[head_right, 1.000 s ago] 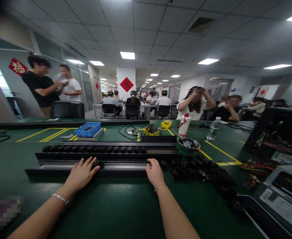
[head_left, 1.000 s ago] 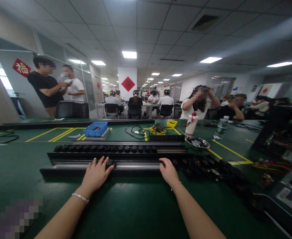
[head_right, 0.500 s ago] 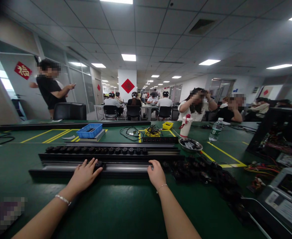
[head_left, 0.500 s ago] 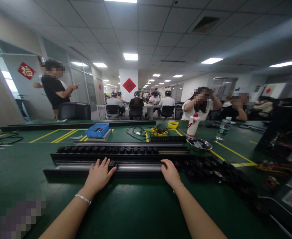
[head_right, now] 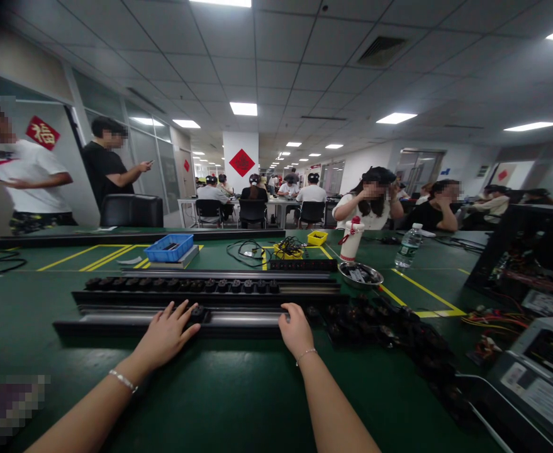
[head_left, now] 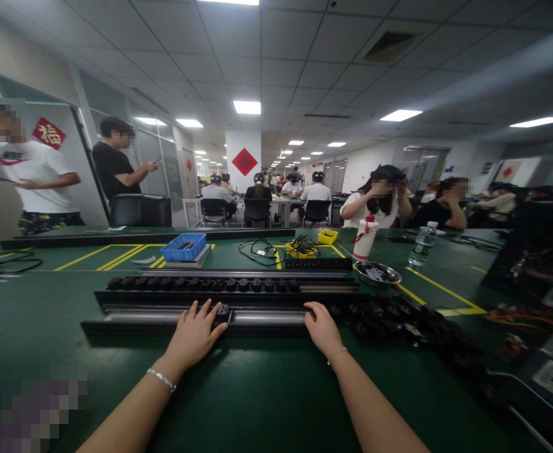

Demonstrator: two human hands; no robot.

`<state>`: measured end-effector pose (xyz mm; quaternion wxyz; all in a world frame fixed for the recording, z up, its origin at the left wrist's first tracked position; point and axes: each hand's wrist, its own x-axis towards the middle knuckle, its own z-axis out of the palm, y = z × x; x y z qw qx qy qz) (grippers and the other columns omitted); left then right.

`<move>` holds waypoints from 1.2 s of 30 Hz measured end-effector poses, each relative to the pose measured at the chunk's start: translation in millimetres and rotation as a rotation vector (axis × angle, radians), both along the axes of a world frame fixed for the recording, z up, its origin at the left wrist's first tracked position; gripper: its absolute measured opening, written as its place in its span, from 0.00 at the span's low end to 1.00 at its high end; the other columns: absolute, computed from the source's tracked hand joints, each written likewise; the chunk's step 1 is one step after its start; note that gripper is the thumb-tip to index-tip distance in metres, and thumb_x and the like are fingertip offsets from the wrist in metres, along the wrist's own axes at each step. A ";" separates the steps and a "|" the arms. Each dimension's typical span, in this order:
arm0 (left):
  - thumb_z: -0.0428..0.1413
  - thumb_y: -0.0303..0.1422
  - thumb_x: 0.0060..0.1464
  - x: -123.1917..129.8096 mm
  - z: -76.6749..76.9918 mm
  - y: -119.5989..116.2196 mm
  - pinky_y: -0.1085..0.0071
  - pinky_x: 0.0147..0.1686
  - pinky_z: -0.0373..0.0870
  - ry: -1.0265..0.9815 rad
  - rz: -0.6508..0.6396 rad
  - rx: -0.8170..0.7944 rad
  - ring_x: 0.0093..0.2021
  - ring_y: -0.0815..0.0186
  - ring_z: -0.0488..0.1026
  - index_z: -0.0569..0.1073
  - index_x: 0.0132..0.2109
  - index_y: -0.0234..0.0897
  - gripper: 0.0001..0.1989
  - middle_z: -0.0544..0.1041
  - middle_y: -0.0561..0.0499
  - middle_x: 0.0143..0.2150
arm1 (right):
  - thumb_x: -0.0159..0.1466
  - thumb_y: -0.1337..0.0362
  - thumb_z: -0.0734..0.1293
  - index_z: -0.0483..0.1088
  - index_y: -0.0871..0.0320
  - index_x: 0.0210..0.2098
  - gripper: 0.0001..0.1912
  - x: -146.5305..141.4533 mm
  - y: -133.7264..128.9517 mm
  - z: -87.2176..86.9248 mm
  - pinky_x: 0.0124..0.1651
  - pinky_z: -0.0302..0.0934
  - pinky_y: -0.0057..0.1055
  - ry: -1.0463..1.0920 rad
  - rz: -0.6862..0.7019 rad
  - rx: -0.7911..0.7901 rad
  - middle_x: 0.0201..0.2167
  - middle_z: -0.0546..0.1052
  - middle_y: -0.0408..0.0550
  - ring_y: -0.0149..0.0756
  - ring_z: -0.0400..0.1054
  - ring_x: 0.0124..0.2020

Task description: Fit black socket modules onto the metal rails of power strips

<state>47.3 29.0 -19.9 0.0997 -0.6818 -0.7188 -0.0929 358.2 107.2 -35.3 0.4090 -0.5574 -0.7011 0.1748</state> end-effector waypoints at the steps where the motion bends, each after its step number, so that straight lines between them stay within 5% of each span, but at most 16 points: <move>1: 0.39 0.51 0.54 1.6 -0.4 0.1 0.51 0.56 0.50 -0.003 -0.011 -0.001 0.63 0.47 0.47 0.56 0.61 0.45 0.31 0.55 0.47 0.64 | 0.56 0.66 0.56 0.70 0.60 0.43 0.18 -0.1 -0.1 0.1 0.54 0.56 0.33 -0.001 0.001 0.002 0.47 0.69 0.52 0.37 0.64 0.49; 36: 0.41 0.49 0.54 16.7 -6.9 -0.5 0.55 0.58 0.50 0.032 -0.156 0.057 0.64 0.52 0.48 0.59 0.59 0.32 0.32 0.56 0.40 0.63 | 0.55 0.66 0.56 0.70 0.58 0.42 0.18 1.0 0.2 -0.1 0.54 0.56 0.33 0.013 -0.003 0.013 0.46 0.70 0.50 0.37 0.64 0.48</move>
